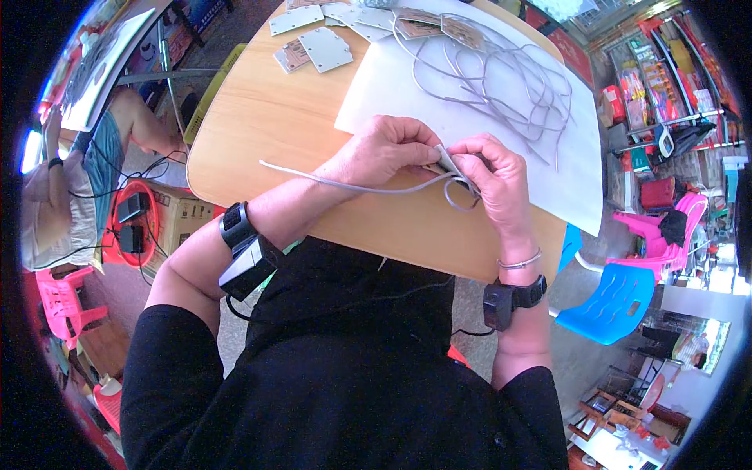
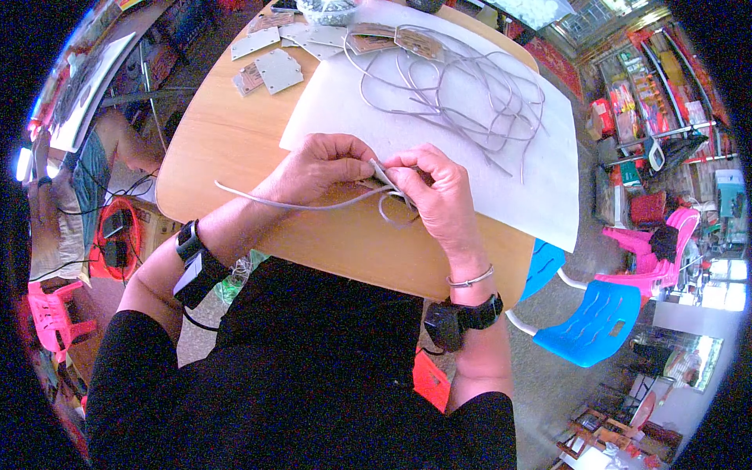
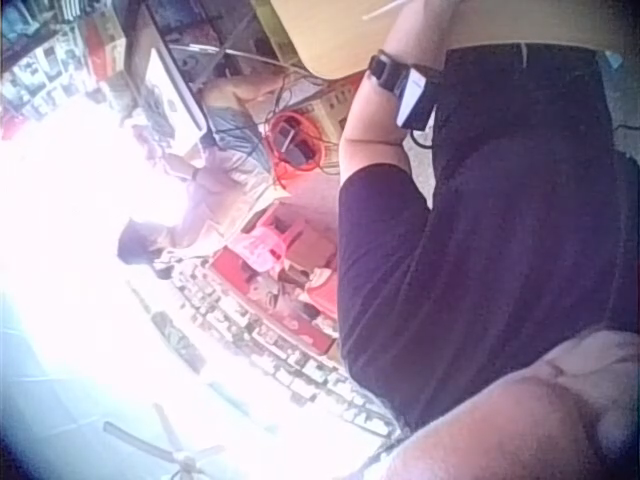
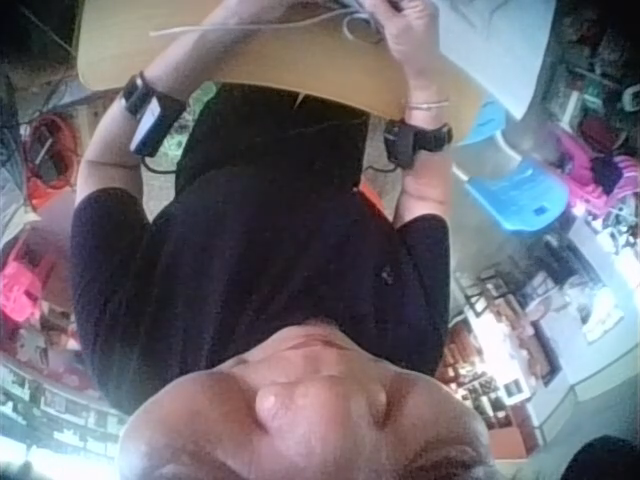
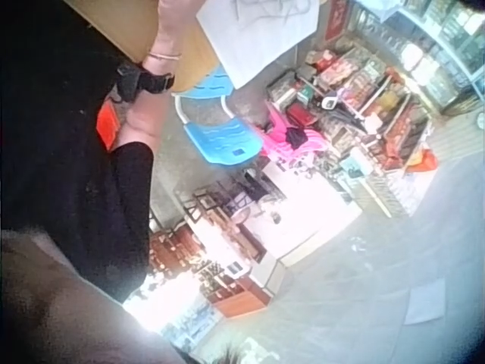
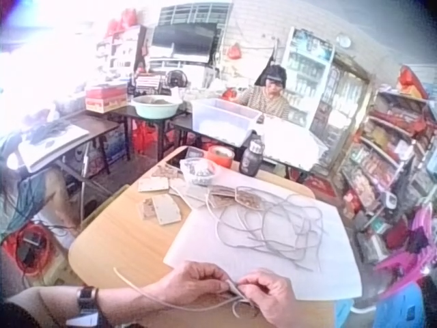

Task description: Assembling components by threading wires through holes in a small cardboard or plastic housing.

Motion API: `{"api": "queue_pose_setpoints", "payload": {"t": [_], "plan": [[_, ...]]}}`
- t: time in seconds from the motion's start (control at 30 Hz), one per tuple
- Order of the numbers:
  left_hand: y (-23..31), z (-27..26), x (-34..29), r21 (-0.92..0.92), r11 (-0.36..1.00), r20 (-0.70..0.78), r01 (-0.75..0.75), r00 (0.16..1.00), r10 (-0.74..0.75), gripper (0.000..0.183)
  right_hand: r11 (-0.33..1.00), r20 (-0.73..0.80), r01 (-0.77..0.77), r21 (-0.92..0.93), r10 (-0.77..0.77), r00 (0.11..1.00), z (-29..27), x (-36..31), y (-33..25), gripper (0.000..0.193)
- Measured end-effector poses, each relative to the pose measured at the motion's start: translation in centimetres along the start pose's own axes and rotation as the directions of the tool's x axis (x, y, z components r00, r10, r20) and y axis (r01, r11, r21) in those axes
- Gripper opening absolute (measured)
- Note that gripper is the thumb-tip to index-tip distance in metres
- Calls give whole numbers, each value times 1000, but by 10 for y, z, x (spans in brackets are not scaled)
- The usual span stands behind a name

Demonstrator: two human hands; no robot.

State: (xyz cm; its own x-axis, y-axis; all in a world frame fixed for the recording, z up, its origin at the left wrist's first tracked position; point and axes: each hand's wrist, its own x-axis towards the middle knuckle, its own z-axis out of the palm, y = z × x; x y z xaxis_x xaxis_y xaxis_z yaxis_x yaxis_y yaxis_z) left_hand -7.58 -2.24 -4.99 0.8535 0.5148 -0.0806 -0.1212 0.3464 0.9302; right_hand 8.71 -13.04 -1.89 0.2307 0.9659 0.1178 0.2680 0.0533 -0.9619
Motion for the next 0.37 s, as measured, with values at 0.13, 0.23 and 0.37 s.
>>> {"api": "queue_pose_setpoints", "payload": {"t": [0.13,0.23,0.37], "plan": [[1,1,-1,41,999,-2,1,1000,-1,9,998,6,30,-56,-29,1000,0,-1,-5,7],[1,1,-1,-11,1000,4,24,1000,-24,11,997,30,69,-47,-68,997,-2,1,-2,8],[1,-2,-1,2,999,33,38,999,-38,13,989,60,136,-58,-133,989,0,2,0,9]]}}
